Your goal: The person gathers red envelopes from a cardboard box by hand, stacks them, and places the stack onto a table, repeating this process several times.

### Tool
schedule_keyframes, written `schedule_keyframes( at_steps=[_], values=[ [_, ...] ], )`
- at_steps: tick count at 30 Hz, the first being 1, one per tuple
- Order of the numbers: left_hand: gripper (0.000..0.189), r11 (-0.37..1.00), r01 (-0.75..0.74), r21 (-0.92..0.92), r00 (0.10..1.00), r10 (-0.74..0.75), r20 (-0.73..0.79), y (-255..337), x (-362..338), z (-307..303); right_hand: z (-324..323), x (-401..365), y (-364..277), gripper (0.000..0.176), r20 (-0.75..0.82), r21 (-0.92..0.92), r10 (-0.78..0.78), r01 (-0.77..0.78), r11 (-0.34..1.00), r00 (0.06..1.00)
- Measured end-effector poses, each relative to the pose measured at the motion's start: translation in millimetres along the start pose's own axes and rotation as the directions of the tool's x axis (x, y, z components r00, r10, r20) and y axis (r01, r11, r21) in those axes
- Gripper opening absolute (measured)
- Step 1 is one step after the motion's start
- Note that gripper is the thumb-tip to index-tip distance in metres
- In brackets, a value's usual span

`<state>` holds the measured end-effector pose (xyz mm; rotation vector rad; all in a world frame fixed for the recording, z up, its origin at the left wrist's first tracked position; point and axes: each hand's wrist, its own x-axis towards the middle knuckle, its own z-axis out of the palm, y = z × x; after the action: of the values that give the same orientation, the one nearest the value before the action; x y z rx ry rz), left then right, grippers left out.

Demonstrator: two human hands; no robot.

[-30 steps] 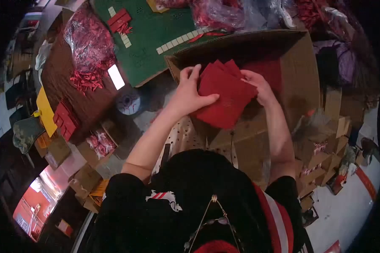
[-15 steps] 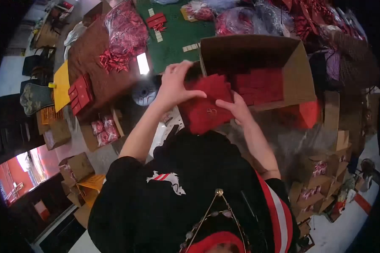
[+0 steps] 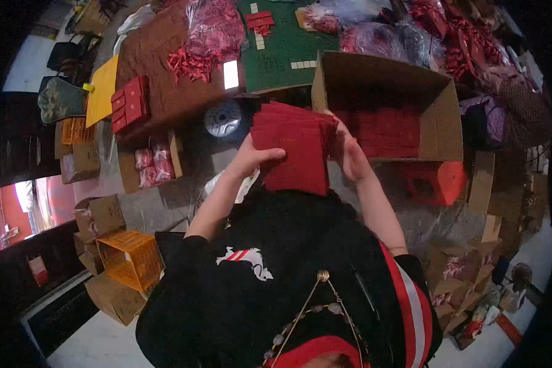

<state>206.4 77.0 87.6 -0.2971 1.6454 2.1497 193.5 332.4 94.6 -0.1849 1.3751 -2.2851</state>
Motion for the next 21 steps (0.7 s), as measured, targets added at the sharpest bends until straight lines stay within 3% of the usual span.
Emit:
schedule_keyframes(
  at_steps=[3,5,6,8,9,14,16,18,20,21],
  values=[
    [0.081,0.988,0.141,-0.057,0.985,-0.134,0.108,-17.0,-12.7,-7.3,6.1,22.8,1.1,0.091,0.022,0.162,-0.192,0.186,0.969,0.981],
    [0.083,0.976,0.204,-0.071,0.972,-0.193,0.134,-20.8,-17.3,-6.0,13.5,33.3,7.0,0.088,0.264,0.307,-0.235,0.149,0.94,0.936],
    [0.085,0.97,0.228,-0.086,0.958,-0.208,0.196,-19.1,-17.7,-6.8,15.3,32.7,5.9,0.083,0.383,0.273,-0.172,0.067,0.96,0.908],
    [0.088,0.965,0.23,-0.129,0.937,-0.184,0.296,-24.3,-16.2,-11.8,0.4,49.1,17.8,0.076,0.598,0.177,-0.265,0.198,0.964,0.757],
    [0.089,0.966,0.228,-0.124,0.939,-0.185,0.289,-30.6,-17.4,-15.8,-2.6,43.8,18.9,0.066,0.573,0.195,-0.242,0.157,0.968,0.783],
    [0.091,0.946,0.182,-0.269,0.952,-0.102,0.288,-25.5,-21.8,8.3,-11.8,34.0,33.0,0.053,0.442,0.27,-0.121,-0.003,0.963,0.889],
    [0.091,0.982,0.1,-0.158,0.972,-0.063,0.227,-42.4,-7.7,11.2,-9.7,32.6,28.1,0.047,0.368,0.278,0.002,-0.112,0.954,0.93],
    [0.093,0.974,0.153,-0.17,0.977,-0.122,0.176,-44.8,-4.8,10.5,-0.9,27.2,20.6,0.047,0.307,0.339,0.003,-0.112,0.934,0.952],
    [0.096,0.99,-0.003,-0.139,0.989,0.023,0.148,-39.7,-0.4,12.4,3.4,23.0,11.6,0.048,0.181,0.352,0.006,-0.071,0.933,0.983],
    [0.099,0.983,-0.072,-0.168,0.984,0.097,0.146,-37.1,0.0,13.6,-8.2,21.7,11.7,0.056,0.228,0.308,-0.006,-0.066,0.949,0.974]
  ],
)
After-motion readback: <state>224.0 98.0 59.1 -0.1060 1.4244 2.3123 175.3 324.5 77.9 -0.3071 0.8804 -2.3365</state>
